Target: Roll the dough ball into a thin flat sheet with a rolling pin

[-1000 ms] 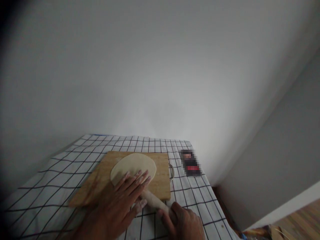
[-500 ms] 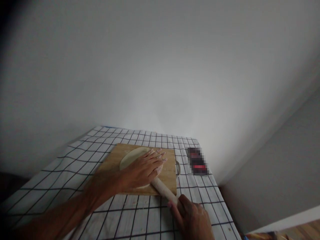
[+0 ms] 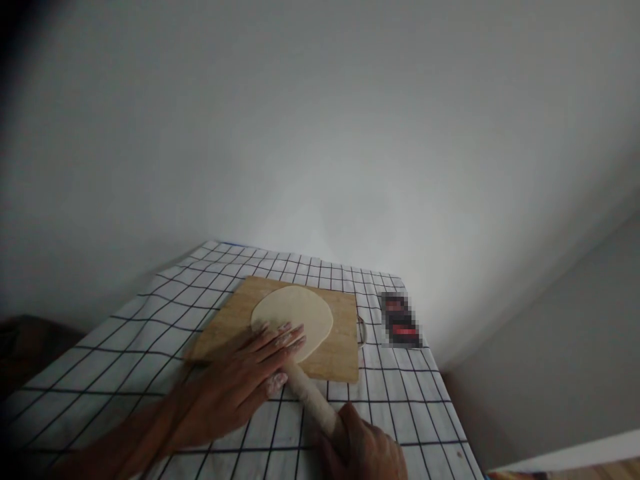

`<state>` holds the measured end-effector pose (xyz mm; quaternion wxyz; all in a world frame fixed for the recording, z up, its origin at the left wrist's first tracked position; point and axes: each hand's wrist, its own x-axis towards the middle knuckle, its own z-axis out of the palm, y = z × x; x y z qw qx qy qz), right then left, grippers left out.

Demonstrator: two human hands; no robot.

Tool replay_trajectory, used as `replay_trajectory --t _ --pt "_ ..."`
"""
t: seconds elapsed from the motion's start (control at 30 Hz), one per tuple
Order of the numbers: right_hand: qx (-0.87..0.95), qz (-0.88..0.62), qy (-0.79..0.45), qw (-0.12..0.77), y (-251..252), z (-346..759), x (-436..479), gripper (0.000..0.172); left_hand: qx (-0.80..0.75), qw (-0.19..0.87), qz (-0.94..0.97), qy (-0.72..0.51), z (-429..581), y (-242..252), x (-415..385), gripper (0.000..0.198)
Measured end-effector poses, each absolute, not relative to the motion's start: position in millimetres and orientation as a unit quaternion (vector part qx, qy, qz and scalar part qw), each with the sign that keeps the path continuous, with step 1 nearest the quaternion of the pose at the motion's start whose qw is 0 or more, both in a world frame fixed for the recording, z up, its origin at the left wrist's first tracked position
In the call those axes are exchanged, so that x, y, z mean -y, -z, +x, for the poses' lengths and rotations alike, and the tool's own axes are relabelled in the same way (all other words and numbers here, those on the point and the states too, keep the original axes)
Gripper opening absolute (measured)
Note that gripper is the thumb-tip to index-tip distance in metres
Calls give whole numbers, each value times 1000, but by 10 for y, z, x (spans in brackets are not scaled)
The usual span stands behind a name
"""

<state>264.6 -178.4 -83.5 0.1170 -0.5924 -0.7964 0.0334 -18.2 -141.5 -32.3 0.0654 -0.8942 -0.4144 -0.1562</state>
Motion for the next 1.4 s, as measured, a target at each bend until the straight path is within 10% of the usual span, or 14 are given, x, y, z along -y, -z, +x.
replay_trajectory --t 0.33,0.73,1.07,1.4 --pt "800 -579 24 155 565 2803 1603 37 384 64 -904 174 458 199 379 45" --pt "791 -603 -75 79 615 2566 1809 16 412 11 -892 188 -168 221 1415 57" --pt "751 -631 -54 186 321 2943 1367 42 434 36 -873 221 179 239 1173 55" --pt "806 -558 153 127 386 3003 706 26 485 100 -835 241 536 273 -76 42"
